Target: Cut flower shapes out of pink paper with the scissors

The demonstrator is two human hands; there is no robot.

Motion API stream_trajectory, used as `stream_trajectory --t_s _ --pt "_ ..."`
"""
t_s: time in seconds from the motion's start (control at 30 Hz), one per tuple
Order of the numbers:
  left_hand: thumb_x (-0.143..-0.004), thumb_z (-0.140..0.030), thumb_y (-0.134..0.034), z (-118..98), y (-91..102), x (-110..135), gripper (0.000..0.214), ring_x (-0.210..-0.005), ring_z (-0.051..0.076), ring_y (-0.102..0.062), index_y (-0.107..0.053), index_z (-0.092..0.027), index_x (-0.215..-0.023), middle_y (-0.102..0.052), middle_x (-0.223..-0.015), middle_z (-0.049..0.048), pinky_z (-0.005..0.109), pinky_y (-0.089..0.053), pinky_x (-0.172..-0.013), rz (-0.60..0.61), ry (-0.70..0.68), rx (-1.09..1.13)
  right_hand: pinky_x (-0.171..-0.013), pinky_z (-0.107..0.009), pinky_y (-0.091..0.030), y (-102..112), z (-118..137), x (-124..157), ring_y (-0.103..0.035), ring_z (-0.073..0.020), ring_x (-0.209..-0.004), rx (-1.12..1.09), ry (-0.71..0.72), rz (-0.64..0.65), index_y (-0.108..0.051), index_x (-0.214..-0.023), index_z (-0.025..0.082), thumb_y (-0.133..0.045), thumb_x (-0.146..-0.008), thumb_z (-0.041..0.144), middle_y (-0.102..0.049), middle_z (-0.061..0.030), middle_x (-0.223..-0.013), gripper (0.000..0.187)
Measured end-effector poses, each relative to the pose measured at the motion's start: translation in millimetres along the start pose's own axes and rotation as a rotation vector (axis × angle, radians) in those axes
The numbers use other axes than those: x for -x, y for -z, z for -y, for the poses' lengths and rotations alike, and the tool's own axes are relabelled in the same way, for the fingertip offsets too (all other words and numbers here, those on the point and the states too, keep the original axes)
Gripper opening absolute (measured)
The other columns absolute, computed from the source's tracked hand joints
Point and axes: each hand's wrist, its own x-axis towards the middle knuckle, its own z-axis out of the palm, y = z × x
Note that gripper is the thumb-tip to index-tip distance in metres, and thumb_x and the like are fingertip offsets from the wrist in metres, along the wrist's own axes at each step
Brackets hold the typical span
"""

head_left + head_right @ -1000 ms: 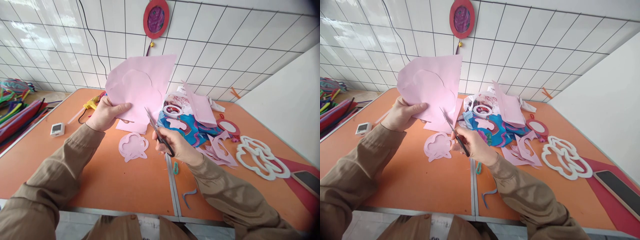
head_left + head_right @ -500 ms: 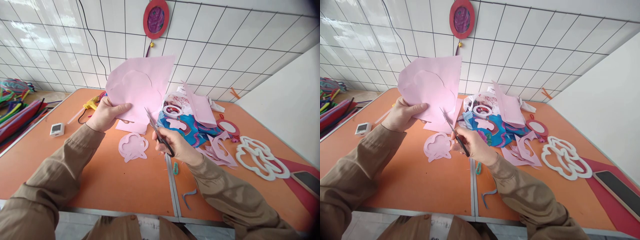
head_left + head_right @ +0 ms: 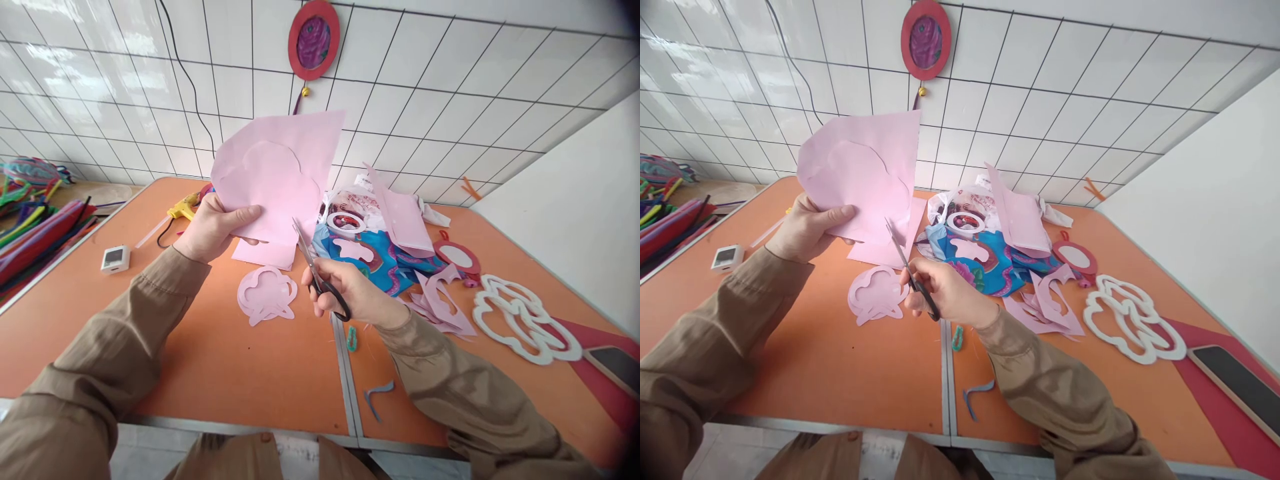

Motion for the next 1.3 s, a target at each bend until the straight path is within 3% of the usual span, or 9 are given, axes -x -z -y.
stream_trajectory --t_s 0.37,0.5,0.57,0.67,0.73,0.83,0.97,1.17,1.3 --pt "-0.060 -0.021 -0.083 -4 18.0 -9 0.018 -0.045 0.016 -0.064 -0.070 -0.011 -0.065 -0.067 -0.060 0.0025 0.023 -0.055 -0.037 -0.135 -0.037 -0.002 -0.060 -0.029 -0.053 20 2 0 -0.064 -0.0135 -0.058 0.077 -0.068 0.008 -0.060 -0.096 0.018 -0.084 -0.068 0.048 -0.061 0.0023 -0.071 0.047" --pt "-0.059 -0.022 -0.084 -1 15.4 -9 0.019 -0.045 0.016 -0.064 -0.069 -0.011 -0.064 -0.067 -0.060 0.0043 0.024 -0.054 -0.037 -0.142 0.004 0.005 -0.059 -0.032 -0.052 33 -1 -5 -0.063 -0.0157 -0.058 0.154 -0.048 -0.125 -0.055 -0.095 0.021 -0.080 -0.068 0.053 -0.060 0.0021 -0.071 0.049" --pt "-0.061 -0.023 -0.084 0 12.9 -7 0.019 -0.046 0.016 -0.063 -0.069 -0.011 -0.064 -0.067 -0.063 0.0053 0.024 -0.054 -0.037 -0.130 0.021 0.023 -0.060 -0.033 -0.050 38 -5 -8 -0.062 -0.0173 -0.060 0.377 -0.059 -0.257 -0.051 -0.094 0.023 -0.076 -0.072 0.052 -0.059 0.0032 -0.068 0.044" --pt "-0.065 -0.020 -0.082 2 7.6 -5 0.016 -0.049 0.015 -0.065 -0.072 -0.011 -0.072 -0.070 -0.070 0.0062 0.022 -0.054 -0.038 -0.110 0.063 0.080 -0.063 -0.032 -0.045 42 -12 -12 -0.064 -0.0210 -0.070 0.907 -0.164 -0.418 -0.051 -0.098 0.023 -0.074 -0.077 0.041 -0.062 0.0023 -0.069 0.036" --pt "-0.067 -0.017 -0.081 4 3.1 -3 0.016 -0.049 0.014 -0.065 -0.073 -0.011 -0.078 -0.071 -0.074 0.0060 0.020 -0.053 -0.038 -0.103 0.109 0.135 -0.062 -0.031 -0.039 41 -16 -15 -0.067 -0.0244 -0.081 1.194 -0.283 -0.432 -0.054 -0.100 0.021 -0.074 -0.078 0.034 -0.068 -0.0024 -0.077 0.033" --pt "-0.068 -0.014 -0.080 7 -3.5 0 0.016 -0.048 0.012 -0.065 -0.074 -0.012 -0.083 -0.072 -0.074 0.0055 0.017 -0.050 -0.035 -0.095 0.186 0.222 -0.058 -0.030 -0.033 40 -20 -17 -0.069 -0.0283 -0.089 1.387 -0.420 -0.370 -0.057 -0.100 0.018 -0.076 -0.078 0.033 -0.073 -0.0086 -0.090 0.033" --pt "-0.067 -0.015 -0.082 12 -9.1 2 0.016 -0.047 0.013 -0.066 -0.076 -0.011 -0.081 -0.073 -0.073 0.0062 0.016 -0.051 -0.034 -0.067 0.217 0.264 -0.058 -0.030 -0.033 38 -20 -17 -0.070 -0.0299 -0.092 1.457 -0.462 -0.321 -0.060 -0.100 0.018 -0.077 -0.079 0.039 -0.074 -0.0103 -0.095 0.035" --pt "-0.061 -0.018 -0.087 13 -16.5 8 0.021 -0.055 0.015 -0.068 -0.074 -0.010 -0.075 -0.073 -0.075 0.0060 0.019 -0.055 -0.038 -0.115 0.148 0.195 -0.063 -0.033 -0.039 31 -15 -16 -0.070 -0.0323 -0.092 1.521 -0.502 -0.327 -0.064 -0.094 0.018 -0.068 -0.082 0.051 -0.074 -0.0122 -0.091 0.035" --pt "-0.063 -0.024 -0.087 15 -21.0 11 0.023 -0.059 0.018 -0.070 -0.074 -0.011 -0.077 -0.074 -0.079 0.0074 0.021 -0.057 -0.041 -0.114 0.122 0.117 -0.062 -0.032 -0.038 26 -18 -18 -0.069 -0.0318 -0.090 1.419 -0.484 -0.329 -0.062 -0.093 0.019 -0.070 -0.079 0.051 -0.072 -0.0110 -0.086 0.036"
